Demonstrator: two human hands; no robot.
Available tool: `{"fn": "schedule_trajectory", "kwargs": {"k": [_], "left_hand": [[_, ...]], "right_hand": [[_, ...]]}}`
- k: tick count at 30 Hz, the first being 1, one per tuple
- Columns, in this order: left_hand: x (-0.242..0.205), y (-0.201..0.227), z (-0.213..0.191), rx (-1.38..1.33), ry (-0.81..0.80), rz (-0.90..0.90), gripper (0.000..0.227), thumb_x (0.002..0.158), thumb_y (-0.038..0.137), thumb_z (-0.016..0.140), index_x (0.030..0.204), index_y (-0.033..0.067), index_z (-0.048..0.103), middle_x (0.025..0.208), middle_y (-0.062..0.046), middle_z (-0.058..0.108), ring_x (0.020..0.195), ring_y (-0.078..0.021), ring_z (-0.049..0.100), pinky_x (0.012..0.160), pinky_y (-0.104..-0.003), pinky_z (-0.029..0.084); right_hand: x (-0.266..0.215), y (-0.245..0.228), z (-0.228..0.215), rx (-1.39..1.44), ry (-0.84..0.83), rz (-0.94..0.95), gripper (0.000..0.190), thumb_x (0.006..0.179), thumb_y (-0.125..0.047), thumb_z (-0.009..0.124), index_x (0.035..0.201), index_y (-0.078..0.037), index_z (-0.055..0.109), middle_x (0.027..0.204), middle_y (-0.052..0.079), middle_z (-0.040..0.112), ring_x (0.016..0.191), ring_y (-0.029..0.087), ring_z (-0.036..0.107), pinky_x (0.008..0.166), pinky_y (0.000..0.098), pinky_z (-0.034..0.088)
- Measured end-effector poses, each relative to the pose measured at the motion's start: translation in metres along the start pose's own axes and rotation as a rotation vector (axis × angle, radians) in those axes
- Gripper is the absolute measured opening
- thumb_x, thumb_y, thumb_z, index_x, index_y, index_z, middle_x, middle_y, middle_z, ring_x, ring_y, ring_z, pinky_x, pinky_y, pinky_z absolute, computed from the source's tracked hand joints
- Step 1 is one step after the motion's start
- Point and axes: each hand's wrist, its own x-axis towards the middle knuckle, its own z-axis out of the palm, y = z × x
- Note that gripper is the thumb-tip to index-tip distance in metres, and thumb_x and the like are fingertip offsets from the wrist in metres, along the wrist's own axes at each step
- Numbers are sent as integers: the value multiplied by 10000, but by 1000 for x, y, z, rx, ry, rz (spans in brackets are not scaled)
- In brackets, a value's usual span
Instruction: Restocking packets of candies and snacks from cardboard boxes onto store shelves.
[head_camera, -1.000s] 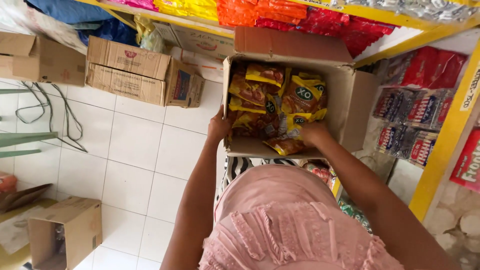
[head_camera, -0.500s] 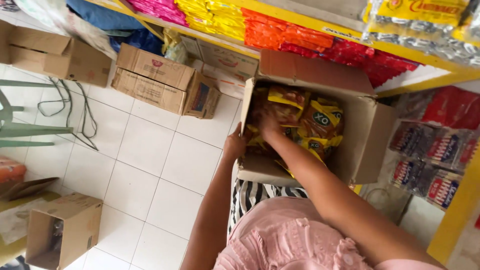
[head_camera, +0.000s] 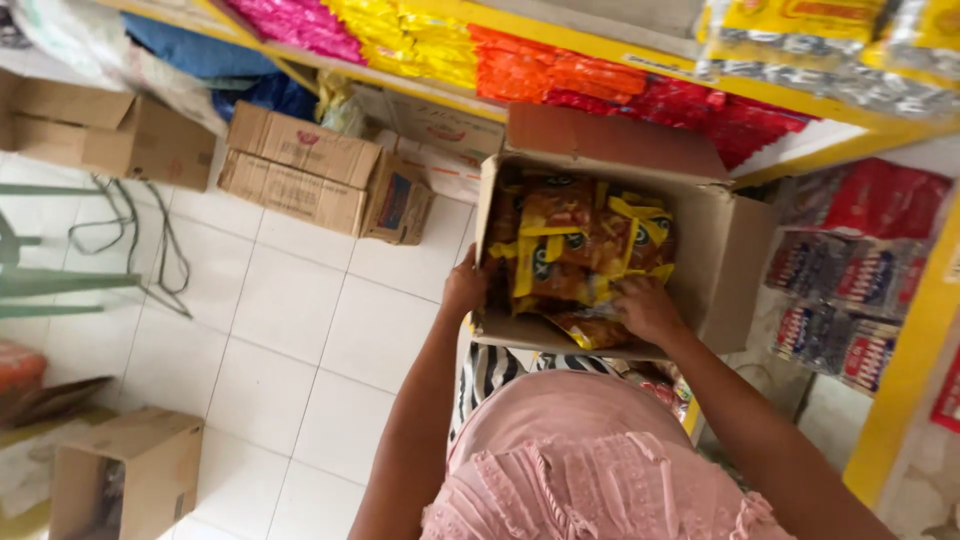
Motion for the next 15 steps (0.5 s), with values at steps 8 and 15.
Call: {"fn": "schedule_trajectory", "kwargs": {"k": [8,15], "left_hand": [[-23,60,-27,57,43,-146,742,924,584,586,1542,209,422,1134,-267,709,1083,-486,660,908,-557,533],[0,25,-8,230,-127,-178,468,955,439,592,1258,82,609,1161,-255,720,1126,-449,674,940,-531,552]], "right_hand": [[-82,102,25,264,263,690,700,757,-325,834,1306,-13,534,1037,233,663,972,427,613,822,534,508],[-79,156,53,532,66,850,737,795,-378,840,1292,63,522,874,264,687,775,438,660,674,532,537]]}}
